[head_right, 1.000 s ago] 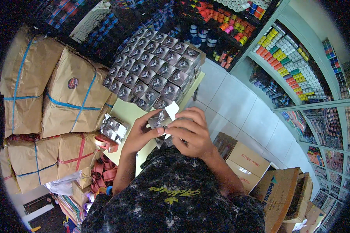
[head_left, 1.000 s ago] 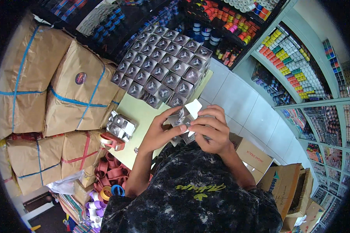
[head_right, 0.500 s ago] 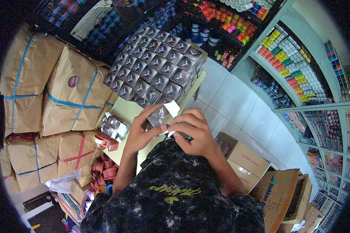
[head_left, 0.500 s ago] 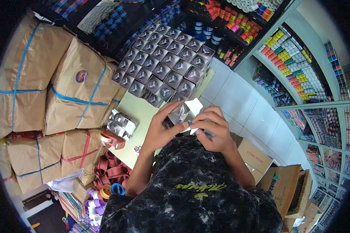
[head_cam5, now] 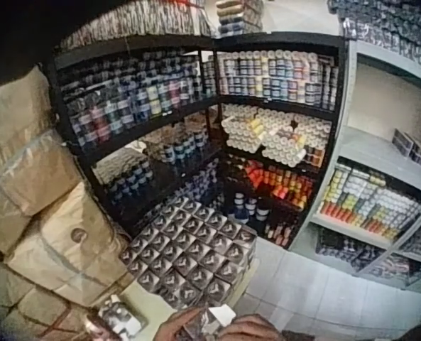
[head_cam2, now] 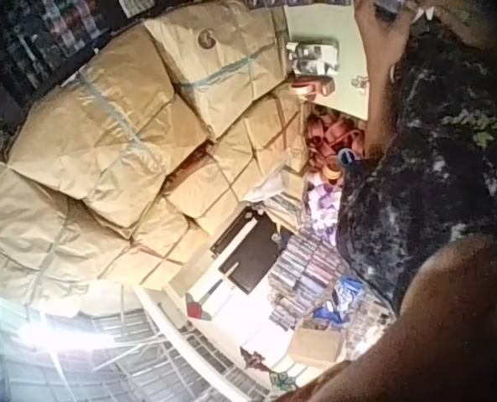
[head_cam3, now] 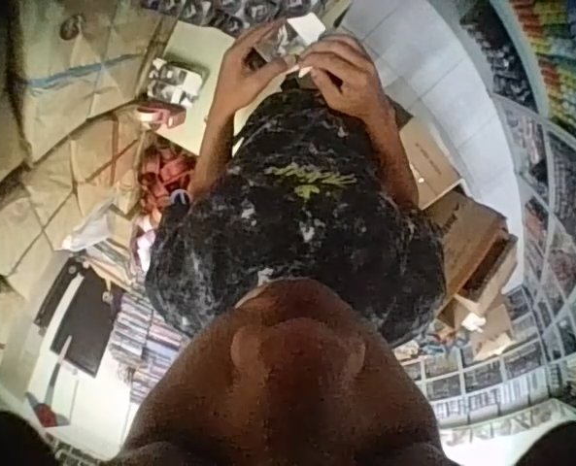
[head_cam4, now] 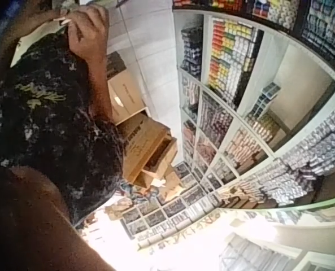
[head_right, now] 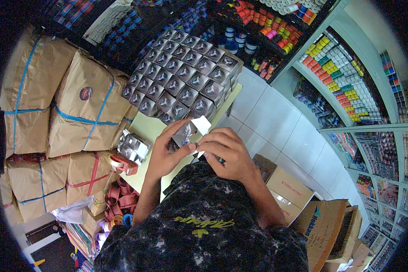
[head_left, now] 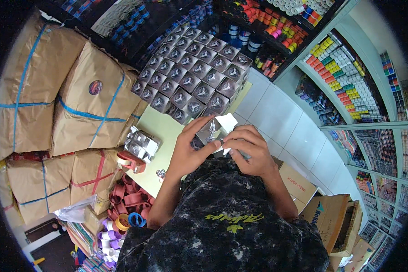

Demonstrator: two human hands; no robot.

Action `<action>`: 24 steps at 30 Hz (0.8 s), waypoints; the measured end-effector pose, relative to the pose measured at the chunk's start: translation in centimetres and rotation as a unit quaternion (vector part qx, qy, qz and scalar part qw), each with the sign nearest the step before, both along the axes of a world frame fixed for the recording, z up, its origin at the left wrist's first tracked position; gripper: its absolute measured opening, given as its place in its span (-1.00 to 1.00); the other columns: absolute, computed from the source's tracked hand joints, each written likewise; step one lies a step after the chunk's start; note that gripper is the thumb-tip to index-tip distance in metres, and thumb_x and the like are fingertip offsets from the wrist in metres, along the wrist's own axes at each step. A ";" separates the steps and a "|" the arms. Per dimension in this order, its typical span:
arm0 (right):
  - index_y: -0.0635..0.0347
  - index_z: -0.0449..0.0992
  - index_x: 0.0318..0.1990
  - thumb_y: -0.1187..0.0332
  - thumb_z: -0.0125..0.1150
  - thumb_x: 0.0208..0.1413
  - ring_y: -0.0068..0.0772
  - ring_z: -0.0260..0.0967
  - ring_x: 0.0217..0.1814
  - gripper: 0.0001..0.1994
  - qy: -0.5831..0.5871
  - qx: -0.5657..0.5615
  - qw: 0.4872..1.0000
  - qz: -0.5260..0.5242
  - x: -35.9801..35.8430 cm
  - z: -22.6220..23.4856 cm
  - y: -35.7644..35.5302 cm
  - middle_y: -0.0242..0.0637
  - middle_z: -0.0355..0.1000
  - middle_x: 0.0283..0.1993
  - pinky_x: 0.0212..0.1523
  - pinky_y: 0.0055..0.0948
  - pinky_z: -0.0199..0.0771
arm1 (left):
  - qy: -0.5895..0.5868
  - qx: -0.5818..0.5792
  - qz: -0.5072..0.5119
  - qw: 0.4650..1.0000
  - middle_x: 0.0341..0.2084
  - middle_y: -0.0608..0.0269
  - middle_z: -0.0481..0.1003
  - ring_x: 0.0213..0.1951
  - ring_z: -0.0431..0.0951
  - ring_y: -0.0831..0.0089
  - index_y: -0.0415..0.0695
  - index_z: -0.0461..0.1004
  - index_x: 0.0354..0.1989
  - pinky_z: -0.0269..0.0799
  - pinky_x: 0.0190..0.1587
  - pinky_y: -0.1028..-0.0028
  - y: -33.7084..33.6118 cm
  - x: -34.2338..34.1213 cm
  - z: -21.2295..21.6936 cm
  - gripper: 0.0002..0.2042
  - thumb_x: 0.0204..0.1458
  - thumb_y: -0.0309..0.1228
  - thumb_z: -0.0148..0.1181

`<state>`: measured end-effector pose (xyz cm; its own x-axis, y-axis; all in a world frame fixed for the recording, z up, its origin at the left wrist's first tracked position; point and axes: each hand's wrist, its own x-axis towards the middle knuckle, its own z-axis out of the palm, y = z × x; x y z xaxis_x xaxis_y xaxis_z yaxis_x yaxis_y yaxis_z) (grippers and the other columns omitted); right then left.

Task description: Folding and assembling small cardboard boxes for toy packaging in a stockroom.

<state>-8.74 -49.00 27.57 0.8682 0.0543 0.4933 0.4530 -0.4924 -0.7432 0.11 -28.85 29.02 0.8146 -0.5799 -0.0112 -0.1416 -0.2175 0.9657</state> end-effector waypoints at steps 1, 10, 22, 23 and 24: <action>0.11 0.65 -0.17 0.56 0.32 -0.08 -0.18 0.44 0.03 -0.73 0.005 -0.013 1.000 0.004 0.1 0.1 -0.1 -0.37 0.55 -0.07 0.08 -0.20 0.42 | 0.000 0.000 0.001 1.000 0.12 -0.05 0.48 0.19 0.46 0.14 -0.24 0.46 0.21 0.27 0.28 0.30 0.1 0.0 0.1 -0.42 -0.06 -0.42 0.42; 0.00 0.67 -0.09 0.49 0.34 -0.13 -0.25 0.42 0.01 -0.64 0.011 -0.079 0.997 0.012 0.5 1.0 -0.5 -0.46 0.56 0.01 0.08 -0.25 0.40 | -0.073 0.041 -0.029 0.996 0.15 -0.02 0.47 0.21 0.44 0.23 -0.22 0.43 0.27 0.26 0.29 0.32 0.4 0.7 0.8 -0.38 -0.06 -0.43 0.39; 0.14 0.63 -0.08 0.53 0.32 -0.03 -0.11 0.46 -0.03 -0.70 0.031 0.004 0.996 -0.081 1.6 4.2 -0.7 -0.22 0.52 -0.06 0.00 -0.26 0.49 | -0.109 0.035 -0.116 0.987 0.14 -0.07 0.50 0.24 0.43 0.08 -0.22 0.47 0.22 0.22 0.34 0.19 -0.1 0.6 1.4 -0.35 -0.13 -0.38 0.50; 0.16 0.60 -0.04 0.52 0.29 -0.01 -0.09 0.47 0.02 -0.68 0.084 0.029 0.995 -0.050 1.7 4.0 -0.9 -0.17 0.52 -0.01 0.05 -0.26 0.48 | -0.094 0.020 -0.108 0.989 0.13 -0.08 0.50 0.22 0.45 0.06 -0.22 0.48 0.20 0.26 0.32 0.20 -0.1 0.5 1.4 -0.37 -0.12 -0.35 0.50; 0.17 0.57 0.00 0.51 0.27 0.02 -0.06 0.49 0.07 -0.67 0.137 0.054 0.989 -0.020 1.7 3.8 -1.0 -0.13 0.51 0.03 0.11 -0.25 0.47 | -0.094 0.020 -0.108 0.989 0.13 -0.08 0.50 0.22 0.45 0.06 -0.22 0.48 0.20 0.26 0.32 0.20 -0.1 0.4 1.4 -0.37 -0.12 -0.35 0.50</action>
